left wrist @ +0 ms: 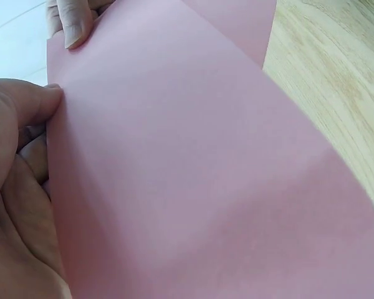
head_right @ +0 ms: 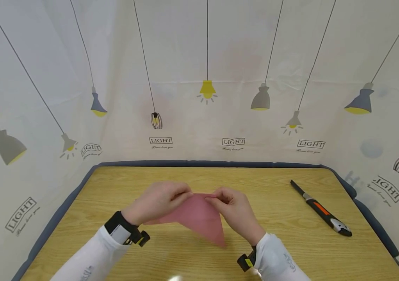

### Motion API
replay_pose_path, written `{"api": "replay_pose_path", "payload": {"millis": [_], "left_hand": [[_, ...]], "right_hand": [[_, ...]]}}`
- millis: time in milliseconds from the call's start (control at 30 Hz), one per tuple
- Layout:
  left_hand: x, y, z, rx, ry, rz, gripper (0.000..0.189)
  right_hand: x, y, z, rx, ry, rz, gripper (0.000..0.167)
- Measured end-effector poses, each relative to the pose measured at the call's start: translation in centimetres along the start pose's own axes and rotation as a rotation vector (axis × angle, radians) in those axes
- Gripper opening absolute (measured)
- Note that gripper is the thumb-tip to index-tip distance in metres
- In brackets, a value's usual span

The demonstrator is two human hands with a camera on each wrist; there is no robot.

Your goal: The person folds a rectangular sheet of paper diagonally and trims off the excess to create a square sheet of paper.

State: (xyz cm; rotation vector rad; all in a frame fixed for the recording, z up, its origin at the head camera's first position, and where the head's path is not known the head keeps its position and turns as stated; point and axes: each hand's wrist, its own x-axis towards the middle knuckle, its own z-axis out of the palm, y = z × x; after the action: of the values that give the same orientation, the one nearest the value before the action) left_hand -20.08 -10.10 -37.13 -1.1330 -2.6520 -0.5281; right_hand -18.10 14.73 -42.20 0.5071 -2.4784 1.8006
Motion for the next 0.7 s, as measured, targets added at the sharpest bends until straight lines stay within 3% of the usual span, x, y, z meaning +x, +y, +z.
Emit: {"api": "replay_pose_path", "payload": {"millis": [700], "left_hand": [[-1.0, -1.9, -0.8, -0.006, 0.016, -0.054, 0.014]], "right_hand": [[-0.2, 0.3, -2.5, -0.031, 0.089, 0.021, 0.018]]}}
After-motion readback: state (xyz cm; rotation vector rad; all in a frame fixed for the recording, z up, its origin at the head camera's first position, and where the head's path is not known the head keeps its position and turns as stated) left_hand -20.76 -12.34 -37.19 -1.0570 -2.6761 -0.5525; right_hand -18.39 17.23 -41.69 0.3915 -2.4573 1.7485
